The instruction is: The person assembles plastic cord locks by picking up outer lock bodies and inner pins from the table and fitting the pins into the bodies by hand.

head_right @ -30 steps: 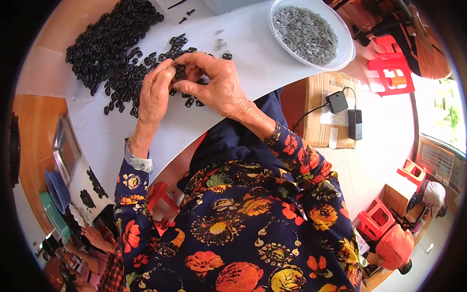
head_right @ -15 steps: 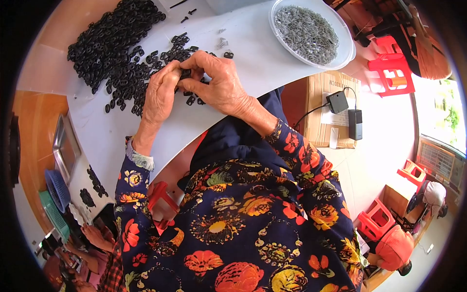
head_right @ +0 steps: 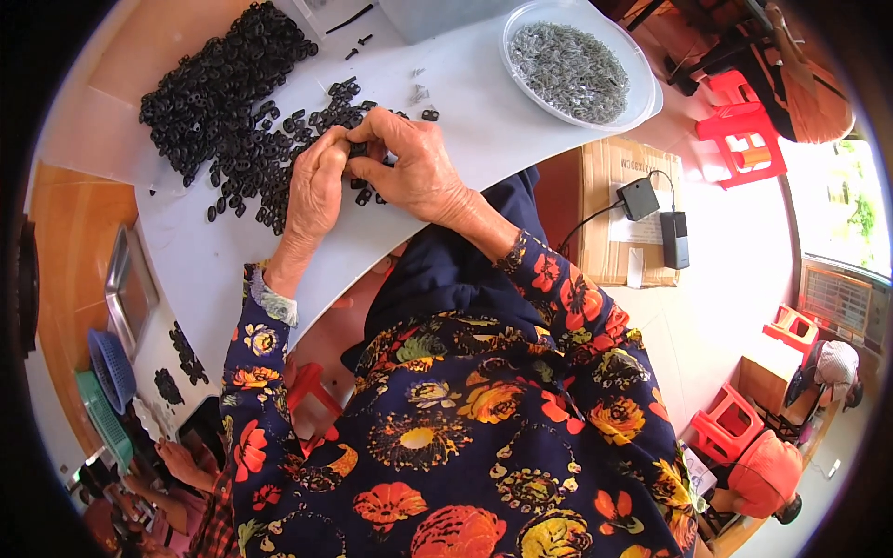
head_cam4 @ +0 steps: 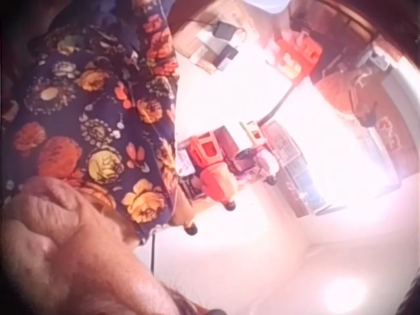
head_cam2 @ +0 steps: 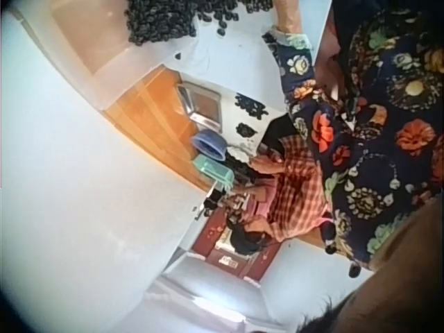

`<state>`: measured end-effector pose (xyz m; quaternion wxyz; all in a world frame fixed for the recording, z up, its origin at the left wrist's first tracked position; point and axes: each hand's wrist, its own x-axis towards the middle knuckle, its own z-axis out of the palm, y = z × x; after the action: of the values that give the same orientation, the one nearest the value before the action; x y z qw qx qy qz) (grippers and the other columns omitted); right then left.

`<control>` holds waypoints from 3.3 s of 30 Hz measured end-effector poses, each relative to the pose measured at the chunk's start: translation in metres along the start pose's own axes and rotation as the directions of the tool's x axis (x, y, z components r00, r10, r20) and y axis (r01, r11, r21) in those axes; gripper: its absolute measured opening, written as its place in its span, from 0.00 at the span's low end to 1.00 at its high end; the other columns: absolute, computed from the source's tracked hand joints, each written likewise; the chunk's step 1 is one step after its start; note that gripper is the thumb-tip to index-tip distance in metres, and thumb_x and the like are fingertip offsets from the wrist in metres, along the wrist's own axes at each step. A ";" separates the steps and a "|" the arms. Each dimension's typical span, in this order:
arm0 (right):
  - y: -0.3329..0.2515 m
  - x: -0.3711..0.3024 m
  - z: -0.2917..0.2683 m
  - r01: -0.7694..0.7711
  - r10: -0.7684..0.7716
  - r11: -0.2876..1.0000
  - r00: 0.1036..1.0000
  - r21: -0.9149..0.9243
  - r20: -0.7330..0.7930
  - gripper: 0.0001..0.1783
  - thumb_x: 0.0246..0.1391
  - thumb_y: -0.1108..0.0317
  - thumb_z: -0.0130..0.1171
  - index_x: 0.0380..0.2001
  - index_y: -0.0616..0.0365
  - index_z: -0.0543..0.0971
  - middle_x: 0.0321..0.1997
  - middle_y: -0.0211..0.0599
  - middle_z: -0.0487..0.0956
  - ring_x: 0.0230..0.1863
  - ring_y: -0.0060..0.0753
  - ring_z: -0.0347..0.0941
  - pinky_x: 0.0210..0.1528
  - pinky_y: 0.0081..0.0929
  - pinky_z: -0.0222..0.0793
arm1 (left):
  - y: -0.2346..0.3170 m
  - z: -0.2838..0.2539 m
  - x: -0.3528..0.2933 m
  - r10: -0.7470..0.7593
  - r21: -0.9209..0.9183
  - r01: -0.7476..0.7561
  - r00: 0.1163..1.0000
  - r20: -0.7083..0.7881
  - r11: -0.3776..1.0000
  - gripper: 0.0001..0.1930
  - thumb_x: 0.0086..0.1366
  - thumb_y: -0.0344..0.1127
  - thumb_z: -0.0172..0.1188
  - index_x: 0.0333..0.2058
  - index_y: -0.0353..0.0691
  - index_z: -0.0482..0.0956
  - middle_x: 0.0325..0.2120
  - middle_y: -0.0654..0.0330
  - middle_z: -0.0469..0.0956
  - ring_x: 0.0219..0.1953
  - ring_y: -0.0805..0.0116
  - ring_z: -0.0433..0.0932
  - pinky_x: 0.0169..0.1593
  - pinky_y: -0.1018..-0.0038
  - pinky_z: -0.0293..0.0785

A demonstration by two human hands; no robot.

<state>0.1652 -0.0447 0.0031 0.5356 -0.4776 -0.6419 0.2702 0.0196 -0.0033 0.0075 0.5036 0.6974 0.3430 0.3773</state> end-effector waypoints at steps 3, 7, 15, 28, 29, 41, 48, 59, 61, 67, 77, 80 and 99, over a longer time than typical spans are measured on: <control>0.000 0.000 0.000 -0.014 0.014 1.000 1.000 0.006 0.000 0.14 0.41 0.77 0.67 0.31 0.63 0.74 0.26 0.33 0.77 0.25 0.20 0.71 0.30 0.20 0.69 | 0.001 0.001 -0.001 -0.015 -0.001 0.015 1.000 -0.009 1.000 0.09 0.62 0.32 0.43 0.25 0.34 0.60 0.18 0.64 0.53 0.22 0.78 0.52 0.24 0.75 0.56; 0.002 -0.001 0.001 -0.007 0.007 1.000 1.000 0.014 -0.018 0.13 0.41 0.77 0.67 0.30 0.63 0.74 0.26 0.33 0.77 0.25 0.20 0.71 0.30 0.20 0.68 | 0.001 0.002 -0.001 -0.019 -0.012 0.019 1.000 -0.004 1.000 0.09 0.63 0.32 0.43 0.25 0.34 0.61 0.17 0.64 0.54 0.22 0.78 0.52 0.24 0.75 0.56; 0.004 0.000 0.002 0.028 -0.027 0.999 0.998 0.016 -0.063 0.12 0.38 0.77 0.66 0.28 0.61 0.74 0.21 0.36 0.76 0.23 0.26 0.73 0.27 0.24 0.69 | 0.003 0.003 -0.002 -0.014 -0.022 0.013 1.000 -0.003 1.000 0.09 0.63 0.33 0.43 0.26 0.35 0.62 0.17 0.65 0.55 0.22 0.79 0.53 0.24 0.76 0.57; 0.003 0.002 0.005 -0.046 0.052 0.983 0.998 0.178 -0.029 0.12 0.41 0.78 0.66 0.32 0.64 0.76 0.23 0.32 0.77 0.25 0.19 0.72 0.30 0.21 0.71 | 0.005 -0.008 0.001 0.031 0.103 -0.034 0.999 0.027 0.994 0.11 0.66 0.34 0.44 0.28 0.33 0.62 0.18 0.61 0.54 0.22 0.77 0.53 0.24 0.75 0.56; 0.005 0.001 0.005 -0.064 0.071 0.980 0.997 0.187 -0.029 0.12 0.41 0.78 0.66 0.31 0.64 0.76 0.23 0.32 0.78 0.25 0.19 0.73 0.31 0.21 0.71 | 0.004 -0.007 0.001 0.033 0.099 -0.034 0.999 0.020 0.994 0.11 0.67 0.34 0.44 0.28 0.33 0.62 0.18 0.60 0.54 0.22 0.76 0.53 0.24 0.74 0.56; -0.002 0.001 0.001 -0.089 0.097 0.977 0.995 0.193 -0.034 0.10 0.43 0.77 0.66 0.31 0.64 0.76 0.24 0.32 0.80 0.25 0.17 0.73 0.30 0.19 0.69 | 0.013 -0.004 -0.001 -0.040 0.043 0.041 0.999 -0.013 0.998 0.13 0.69 0.37 0.45 0.29 0.33 0.65 0.18 0.63 0.59 0.23 0.76 0.57 0.27 0.76 0.60; -0.042 0.111 -0.065 0.230 -0.294 0.939 0.922 -0.257 -0.250 0.10 0.46 0.69 0.67 0.32 0.60 0.79 0.24 0.32 0.79 0.24 0.18 0.71 0.29 0.19 0.69 | -0.001 -0.003 -0.022 0.059 -0.138 -0.061 0.998 -0.021 0.989 0.15 0.69 0.37 0.45 0.25 0.33 0.69 0.17 0.65 0.66 0.23 0.79 0.62 0.29 0.79 0.61; -0.023 0.097 -0.078 0.324 -0.216 0.858 0.932 -0.399 0.291 0.05 0.50 0.77 0.57 0.33 0.63 0.78 0.28 0.39 0.79 0.26 0.32 0.75 0.31 0.26 0.71 | 0.003 -0.004 -0.028 -0.091 -0.250 0.068 0.992 -0.082 0.966 0.15 0.69 0.35 0.44 0.24 0.33 0.68 0.19 0.63 0.67 0.24 0.77 0.65 0.32 0.79 0.63; 0.003 0.095 -0.086 0.363 -0.159 0.770 0.906 -0.525 0.393 0.06 0.49 0.77 0.55 0.32 0.64 0.77 0.30 0.43 0.78 0.30 0.44 0.76 0.34 0.33 0.71 | 0.001 -0.001 -0.025 -0.065 -0.257 0.047 0.996 -0.064 0.965 0.16 0.69 0.36 0.44 0.24 0.33 0.68 0.19 0.63 0.67 0.24 0.78 0.65 0.32 0.79 0.63; 0.024 0.097 -0.074 0.286 0.065 0.751 0.865 -0.595 0.498 0.06 0.48 0.74 0.55 0.31 0.63 0.77 0.30 0.44 0.77 0.32 0.50 0.74 0.36 0.39 0.70 | -0.001 0.002 -0.023 -0.043 -0.273 0.023 0.997 -0.065 0.962 0.17 0.68 0.40 0.46 0.24 0.34 0.70 0.17 0.65 0.67 0.21 0.80 0.62 0.27 0.80 0.59; 0.023 0.120 -0.018 0.397 -0.145 0.834 0.829 -0.384 0.540 0.07 0.46 0.75 0.57 0.32 0.62 0.76 0.30 0.43 0.77 0.29 0.50 0.73 0.35 0.40 0.70 | 0.003 0.002 -0.023 -0.114 -0.251 0.102 0.993 -0.031 0.963 0.19 0.69 0.41 0.44 0.21 0.36 0.66 0.18 0.63 0.66 0.27 0.74 0.68 0.31 0.78 0.64; 0.026 0.121 -0.017 0.412 -0.116 0.821 0.798 -0.395 0.591 0.08 0.45 0.74 0.57 0.31 0.62 0.77 0.29 0.43 0.76 0.29 0.50 0.73 0.34 0.40 0.70 | 0.005 0.003 -0.024 -0.141 -0.280 0.129 0.990 -0.023 0.951 0.19 0.69 0.41 0.44 0.21 0.35 0.65 0.17 0.63 0.66 0.27 0.74 0.68 0.31 0.78 0.64; 0.017 0.133 0.004 0.327 0.128 0.759 0.772 -0.563 0.622 0.05 0.42 0.72 0.57 0.26 0.60 0.77 0.28 0.45 0.78 0.36 0.49 0.75 0.40 0.42 0.70 | 0.008 0.005 -0.023 -0.095 -0.234 0.088 0.995 -0.022 0.968 0.14 0.68 0.38 0.46 0.27 0.33 0.69 0.17 0.63 0.67 0.20 0.76 0.65 0.27 0.78 0.64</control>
<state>0.1703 0.0822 0.0445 0.1078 -0.4759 -0.8607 0.1455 0.0133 -0.0274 0.0096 0.5929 0.6106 0.3366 0.4029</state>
